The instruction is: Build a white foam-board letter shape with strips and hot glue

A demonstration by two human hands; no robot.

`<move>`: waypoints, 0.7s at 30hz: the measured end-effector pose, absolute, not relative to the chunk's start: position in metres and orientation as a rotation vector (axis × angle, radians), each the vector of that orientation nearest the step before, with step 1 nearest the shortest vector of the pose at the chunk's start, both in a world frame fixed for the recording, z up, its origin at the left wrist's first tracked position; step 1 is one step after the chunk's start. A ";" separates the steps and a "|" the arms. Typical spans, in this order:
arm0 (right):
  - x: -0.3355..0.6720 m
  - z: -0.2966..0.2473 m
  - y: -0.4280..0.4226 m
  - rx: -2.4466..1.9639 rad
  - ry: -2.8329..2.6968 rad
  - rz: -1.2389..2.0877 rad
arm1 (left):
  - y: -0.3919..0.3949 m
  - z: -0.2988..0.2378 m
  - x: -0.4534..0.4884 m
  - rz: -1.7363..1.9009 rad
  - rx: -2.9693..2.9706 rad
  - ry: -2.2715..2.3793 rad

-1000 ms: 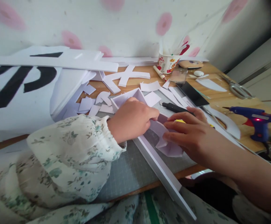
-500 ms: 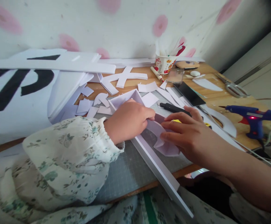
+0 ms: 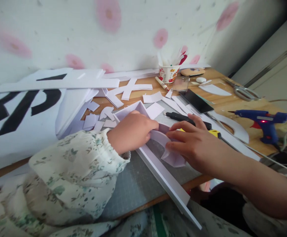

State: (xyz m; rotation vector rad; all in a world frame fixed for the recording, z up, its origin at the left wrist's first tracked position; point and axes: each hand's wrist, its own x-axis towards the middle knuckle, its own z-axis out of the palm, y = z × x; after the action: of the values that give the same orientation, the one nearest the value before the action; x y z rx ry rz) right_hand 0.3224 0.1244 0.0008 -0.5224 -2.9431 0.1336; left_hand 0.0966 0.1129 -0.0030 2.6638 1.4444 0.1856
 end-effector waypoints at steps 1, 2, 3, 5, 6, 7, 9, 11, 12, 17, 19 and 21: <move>0.322 0.001 0.124 -0.518 -2.942 0.134 | 0.113 -0.002 0.098 0.161 2.682 1.465; 0.321 0.001 0.124 -0.516 -2.943 0.133 | 0.112 -0.001 0.100 0.138 2.699 1.481; 0.321 0.001 0.124 -0.518 -2.945 0.129 | 0.112 -0.001 0.101 0.120 2.715 1.491; 0.320 0.002 0.125 -0.531 -2.955 0.120 | 0.112 -0.001 0.102 0.108 2.737 1.500; 0.319 0.002 0.125 -0.538 -2.959 0.118 | 0.112 -0.001 0.103 0.109 2.741 1.502; 0.319 0.003 0.125 -0.541 -2.963 0.117 | 0.113 -0.002 0.103 0.111 2.742 1.502; 0.319 0.003 0.124 -0.538 -2.969 0.116 | 0.113 -0.002 0.103 0.111 2.740 1.506; 0.319 0.003 0.124 -0.532 -2.970 0.111 | 0.113 -0.003 0.102 0.100 2.740 1.504; 0.319 0.003 0.124 -0.528 -2.969 0.107 | 0.113 -0.003 0.102 0.094 2.740 1.507; 0.320 0.002 0.125 -0.522 -2.961 0.084 | 0.111 0.000 0.102 0.087 2.729 1.513; 0.320 0.003 0.124 -0.531 -2.964 0.079 | 0.111 0.000 0.103 0.093 2.723 1.521; 0.319 0.003 0.124 -0.538 -2.968 0.078 | 0.110 -0.001 0.103 0.091 2.709 1.535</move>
State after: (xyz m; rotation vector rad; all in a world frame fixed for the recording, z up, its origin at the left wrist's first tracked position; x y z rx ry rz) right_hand 0.3186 0.1244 0.0032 -0.5383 -2.9683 0.0777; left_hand 0.1034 0.1099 -0.0005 2.7089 1.5347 0.0908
